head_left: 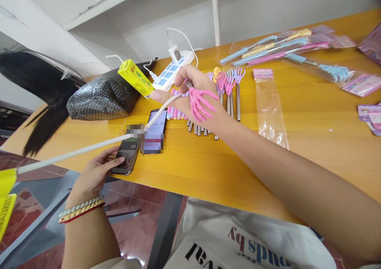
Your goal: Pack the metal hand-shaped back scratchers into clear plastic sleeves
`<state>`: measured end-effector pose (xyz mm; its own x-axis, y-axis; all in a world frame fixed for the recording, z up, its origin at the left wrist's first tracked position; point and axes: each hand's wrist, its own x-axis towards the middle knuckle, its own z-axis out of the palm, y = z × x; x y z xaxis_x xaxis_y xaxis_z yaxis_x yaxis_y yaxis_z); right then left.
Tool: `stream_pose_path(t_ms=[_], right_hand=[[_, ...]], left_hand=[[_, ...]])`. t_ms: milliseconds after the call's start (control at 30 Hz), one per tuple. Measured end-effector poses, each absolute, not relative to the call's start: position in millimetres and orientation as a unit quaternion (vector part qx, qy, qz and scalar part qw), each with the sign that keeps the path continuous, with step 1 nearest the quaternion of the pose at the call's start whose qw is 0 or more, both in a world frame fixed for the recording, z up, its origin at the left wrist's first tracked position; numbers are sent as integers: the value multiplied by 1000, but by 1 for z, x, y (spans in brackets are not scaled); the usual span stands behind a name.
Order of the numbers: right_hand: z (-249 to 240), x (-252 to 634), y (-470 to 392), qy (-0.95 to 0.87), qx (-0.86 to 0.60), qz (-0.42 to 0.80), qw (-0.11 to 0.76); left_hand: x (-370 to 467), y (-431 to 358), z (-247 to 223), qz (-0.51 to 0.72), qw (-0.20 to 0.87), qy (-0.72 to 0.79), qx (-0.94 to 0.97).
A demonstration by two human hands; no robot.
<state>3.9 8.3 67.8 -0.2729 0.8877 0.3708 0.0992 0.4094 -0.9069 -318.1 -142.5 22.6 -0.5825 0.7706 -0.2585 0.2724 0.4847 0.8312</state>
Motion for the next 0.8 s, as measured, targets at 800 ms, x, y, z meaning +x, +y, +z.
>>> stream_pose_path(t_ms=[800], right_hand=[[59,-1,12,-674,-300,423,526]], left_hand=[[-321,-141,17,383,314,800,339]])
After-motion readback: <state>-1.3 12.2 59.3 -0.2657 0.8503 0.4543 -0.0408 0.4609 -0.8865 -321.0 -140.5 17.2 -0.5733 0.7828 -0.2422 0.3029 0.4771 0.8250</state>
